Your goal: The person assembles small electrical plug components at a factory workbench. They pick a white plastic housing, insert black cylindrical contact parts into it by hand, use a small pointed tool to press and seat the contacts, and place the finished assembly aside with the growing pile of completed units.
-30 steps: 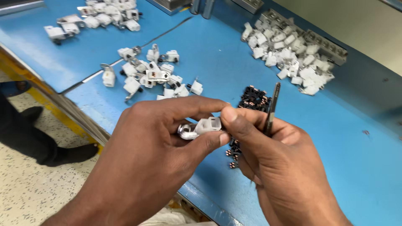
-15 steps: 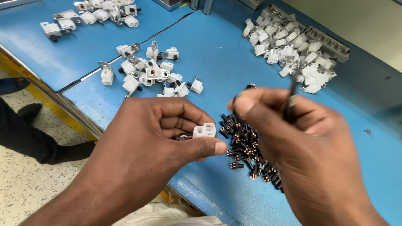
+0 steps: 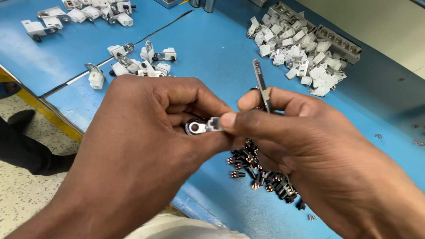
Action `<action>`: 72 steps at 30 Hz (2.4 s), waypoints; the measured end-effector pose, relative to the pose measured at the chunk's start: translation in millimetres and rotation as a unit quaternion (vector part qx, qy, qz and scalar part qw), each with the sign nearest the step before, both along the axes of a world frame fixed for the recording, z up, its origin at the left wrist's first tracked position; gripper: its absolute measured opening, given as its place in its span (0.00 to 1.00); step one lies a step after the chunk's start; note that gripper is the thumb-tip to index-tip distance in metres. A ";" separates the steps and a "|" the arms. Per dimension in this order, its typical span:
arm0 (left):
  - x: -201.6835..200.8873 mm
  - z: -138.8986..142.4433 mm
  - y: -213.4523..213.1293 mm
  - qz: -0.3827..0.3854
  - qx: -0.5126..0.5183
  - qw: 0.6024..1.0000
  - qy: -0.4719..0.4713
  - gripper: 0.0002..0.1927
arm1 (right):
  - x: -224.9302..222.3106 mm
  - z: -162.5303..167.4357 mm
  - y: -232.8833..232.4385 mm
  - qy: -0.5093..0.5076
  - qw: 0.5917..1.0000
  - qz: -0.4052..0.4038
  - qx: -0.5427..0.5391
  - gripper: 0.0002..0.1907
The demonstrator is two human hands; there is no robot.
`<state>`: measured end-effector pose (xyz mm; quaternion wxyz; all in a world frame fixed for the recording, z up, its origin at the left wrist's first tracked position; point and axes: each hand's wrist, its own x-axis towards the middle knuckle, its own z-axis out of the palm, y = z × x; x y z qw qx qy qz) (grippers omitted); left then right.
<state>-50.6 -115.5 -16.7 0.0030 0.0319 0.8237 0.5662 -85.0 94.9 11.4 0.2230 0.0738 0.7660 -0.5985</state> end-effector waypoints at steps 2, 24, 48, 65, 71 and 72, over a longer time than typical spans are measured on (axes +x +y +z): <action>-5.2 -1.4 2.2 -0.006 -0.003 1.000 0.003 0.10 | -4.3 4.4 -1.0 0.049 0.998 0.018 0.036 0.09; -26.7 -4.2 36.5 0.032 0.040 0.998 -0.046 0.10 | 7.7 -9.2 -23.7 0.514 0.852 0.087 -0.043 0.08; -49.0 1.8 41.7 0.013 -0.066 0.989 -0.133 0.09 | -16.8 -31.4 2.8 0.368 0.909 -0.027 -0.195 0.07; -124.8 -24.9 -22.4 0.046 -0.267 0.940 0.209 0.15 | -185.7 -38.4 98.0 0.366 0.788 0.087 0.488 0.16; -67.3 -35.8 31.3 -0.075 0.091 0.990 -0.083 0.24 | -75.4 -10.4 51.3 0.138 0.960 0.158 0.187 0.08; -58.8 -37.9 32.2 -0.078 0.116 0.980 -0.142 0.24 | -63.1 -7.0 40.3 0.050 0.968 0.138 0.203 0.07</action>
